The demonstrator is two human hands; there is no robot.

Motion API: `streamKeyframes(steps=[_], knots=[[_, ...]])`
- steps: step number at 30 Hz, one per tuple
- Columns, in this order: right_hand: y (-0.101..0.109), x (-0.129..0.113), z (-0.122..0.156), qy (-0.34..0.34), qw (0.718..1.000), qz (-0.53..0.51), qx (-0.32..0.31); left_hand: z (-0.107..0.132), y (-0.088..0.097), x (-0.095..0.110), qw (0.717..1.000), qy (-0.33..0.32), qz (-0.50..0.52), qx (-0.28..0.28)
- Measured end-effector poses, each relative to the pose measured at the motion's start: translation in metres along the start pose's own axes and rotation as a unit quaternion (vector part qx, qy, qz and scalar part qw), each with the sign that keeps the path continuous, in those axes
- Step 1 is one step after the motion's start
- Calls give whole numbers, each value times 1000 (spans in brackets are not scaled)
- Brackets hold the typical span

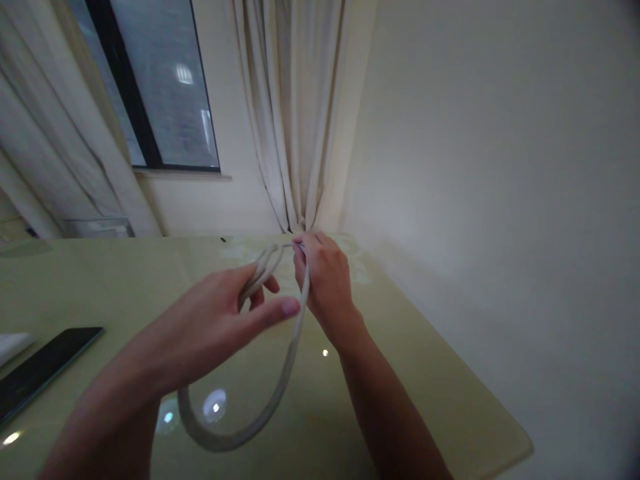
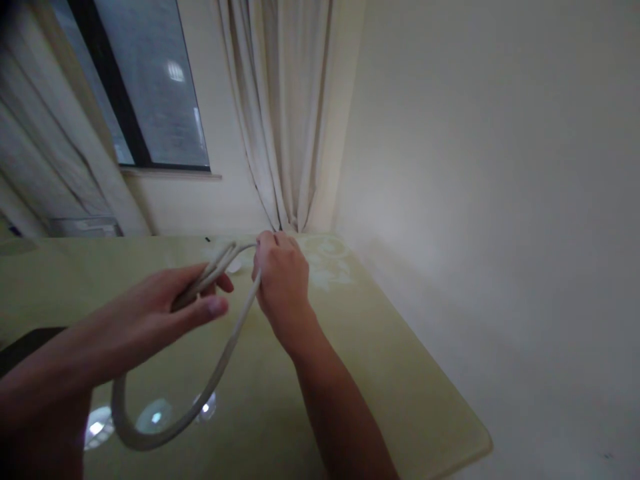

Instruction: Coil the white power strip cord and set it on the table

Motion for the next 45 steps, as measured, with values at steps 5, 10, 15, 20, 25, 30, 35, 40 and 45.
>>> streamKeyframes(steps=[5,10,15,20,25,30,35,40,45], knots=[[15,18,-6,-45,996,38,70,23,-26,16,983,-72,-93,-139],[18,46,-12,-80,989,-11,121,20,-35,25,986,-91,-57,-126],[17,69,-15,-125,958,-190,175,-13,-6,-1,990,33,130,39],[24,50,-15,-56,939,-270,207,-26,17,-27,895,157,396,135],[25,12,-6,89,945,-295,107,-30,40,-45,855,161,458,181],[3,-44,20,246,953,-148,-93,-25,66,-61,902,149,305,267],[-44,-74,53,272,932,-33,-237,-14,82,-54,911,137,252,296],[-108,-55,82,175,916,99,-348,-5,99,-41,881,113,314,336],[-134,-21,90,53,921,119,-367,1,96,-18,875,54,392,279]])
Point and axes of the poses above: each hand's wrist, its own z-axis away from the middle knuckle, its own y-axis out of the back of the hand, x = y × z, the point moved 8 cm from there along -z, towards the middle knuckle, and after that the axes turned 12 degrees about x, right-handed, at the moved point
